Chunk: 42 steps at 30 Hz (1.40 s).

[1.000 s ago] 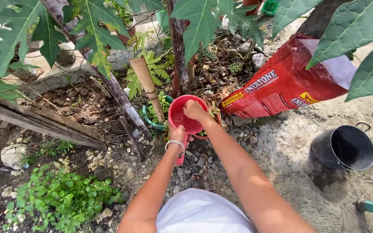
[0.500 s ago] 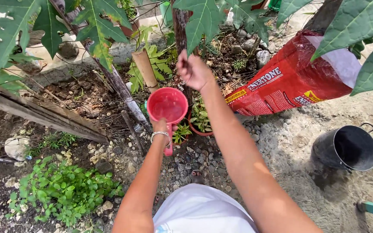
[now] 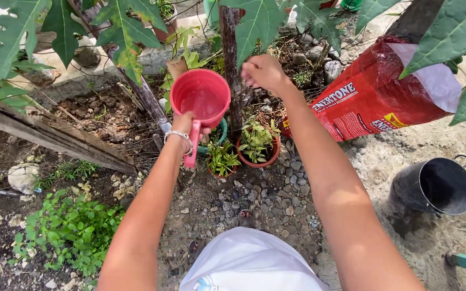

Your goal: The person is watering different plants in the garden using a red mug and a blue bucket.

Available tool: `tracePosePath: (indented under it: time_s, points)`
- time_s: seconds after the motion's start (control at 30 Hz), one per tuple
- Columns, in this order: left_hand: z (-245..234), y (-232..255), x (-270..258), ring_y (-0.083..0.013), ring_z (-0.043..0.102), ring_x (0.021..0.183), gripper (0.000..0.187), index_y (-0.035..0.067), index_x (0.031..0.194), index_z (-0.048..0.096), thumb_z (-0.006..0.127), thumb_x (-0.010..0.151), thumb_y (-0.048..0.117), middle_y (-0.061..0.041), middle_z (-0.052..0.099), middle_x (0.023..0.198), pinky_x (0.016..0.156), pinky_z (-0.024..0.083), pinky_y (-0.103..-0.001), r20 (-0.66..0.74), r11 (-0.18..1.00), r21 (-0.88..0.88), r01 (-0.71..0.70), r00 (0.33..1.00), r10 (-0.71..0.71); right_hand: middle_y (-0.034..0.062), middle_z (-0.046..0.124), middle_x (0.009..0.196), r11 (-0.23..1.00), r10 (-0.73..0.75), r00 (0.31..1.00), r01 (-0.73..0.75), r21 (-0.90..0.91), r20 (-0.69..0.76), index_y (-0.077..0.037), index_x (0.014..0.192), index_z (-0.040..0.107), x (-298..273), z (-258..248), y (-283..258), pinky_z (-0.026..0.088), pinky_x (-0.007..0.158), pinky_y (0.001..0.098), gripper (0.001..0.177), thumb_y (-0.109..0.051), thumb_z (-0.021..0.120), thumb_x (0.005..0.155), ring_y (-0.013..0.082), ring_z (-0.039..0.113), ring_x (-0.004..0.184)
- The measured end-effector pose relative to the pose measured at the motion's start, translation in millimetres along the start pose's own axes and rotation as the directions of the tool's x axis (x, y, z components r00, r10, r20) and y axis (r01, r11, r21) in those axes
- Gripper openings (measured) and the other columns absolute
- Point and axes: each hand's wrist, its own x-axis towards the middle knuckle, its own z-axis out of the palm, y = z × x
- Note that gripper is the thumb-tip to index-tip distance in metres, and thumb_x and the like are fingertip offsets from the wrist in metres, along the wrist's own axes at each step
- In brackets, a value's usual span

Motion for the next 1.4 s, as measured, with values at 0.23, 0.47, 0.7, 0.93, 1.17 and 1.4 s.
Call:
tracePosePath:
  time_s: [0.23,0.47,0.7,0.93,1.17,1.4]
  points:
    - [47,73,-49,-0.0231,0.070,0.049,0.044,-0.009,0.136,0.042,0.043,0.099,0.015,-0.021,0.071,0.076,0.034,0.053,-0.034,0.081,0.998,0.050,-0.033,0.996,0.029,0.0196,0.074,0.091,0.763,-0.366,0.930,0.306,-0.569,0.008,0.000,0.095,0.074,-3,38,-73,0.058,0.075,0.0463,0.021,-0.020,0.068,0.098,0.0314,0.073,0.081]
    - [79,78,-94,-0.0243,0.064,0.042,0.064,0.017,0.150,0.016,0.044,0.094,0.008,-0.015,0.068,0.069,0.029,0.047,-0.033,0.009,0.956,0.208,-0.204,0.978,0.207,0.0270,0.070,0.108,0.599,-0.168,0.980,0.185,-0.779,0.103,-0.001,0.105,0.074,69,111,5,0.058,0.086,0.0489,0.021,-0.014,0.066,0.090,0.0409,0.070,0.104]
    - [37,54,-79,-0.0258,0.062,0.040,0.072,0.029,0.152,0.013,0.040,0.090,0.004,-0.018,0.068,0.080,0.027,0.044,-0.036,-0.045,0.939,0.305,-0.158,0.983,0.180,0.0008,0.061,0.066,0.775,0.039,0.819,-0.386,0.500,0.572,-0.008,0.087,0.068,71,168,53,0.041,0.041,0.0264,0.031,-0.029,0.060,0.108,0.0114,0.056,0.051]
    - [-28,51,-80,-0.0248,0.064,0.042,0.059,0.024,0.150,0.024,0.040,0.095,0.009,-0.023,0.071,0.080,0.027,0.047,-0.034,-0.136,0.970,0.228,-0.090,0.983,0.124,0.0111,0.068,0.071,0.703,-0.016,0.978,-0.138,0.697,0.209,0.000,0.086,0.063,55,113,-124,0.063,0.054,0.0318,0.026,-0.016,0.051,0.103,0.0206,0.069,0.060]
    - [-58,71,-72,-0.0264,0.068,0.044,0.053,0.013,0.147,0.025,0.041,0.098,0.008,-0.026,0.072,0.087,0.029,0.048,-0.032,-0.236,0.990,-0.003,-0.142,0.962,0.137,0.0117,0.077,0.092,0.832,-0.493,0.870,0.474,-0.289,0.009,-0.002,0.105,0.076,91,108,-125,0.056,0.066,0.0337,0.024,-0.011,0.053,0.101,0.0156,0.070,0.074]
    - [-1,87,-100,-0.0274,0.065,0.043,0.059,0.020,0.148,0.016,0.040,0.096,0.005,-0.029,0.070,0.094,0.029,0.049,-0.034,-0.154,0.984,0.013,-0.179,0.972,0.179,0.0274,0.078,0.100,0.789,-0.080,0.905,0.314,-0.528,0.418,0.003,0.108,0.075,27,147,-123,0.060,0.086,0.0427,0.028,-0.015,0.060,0.094,0.0305,0.073,0.082]
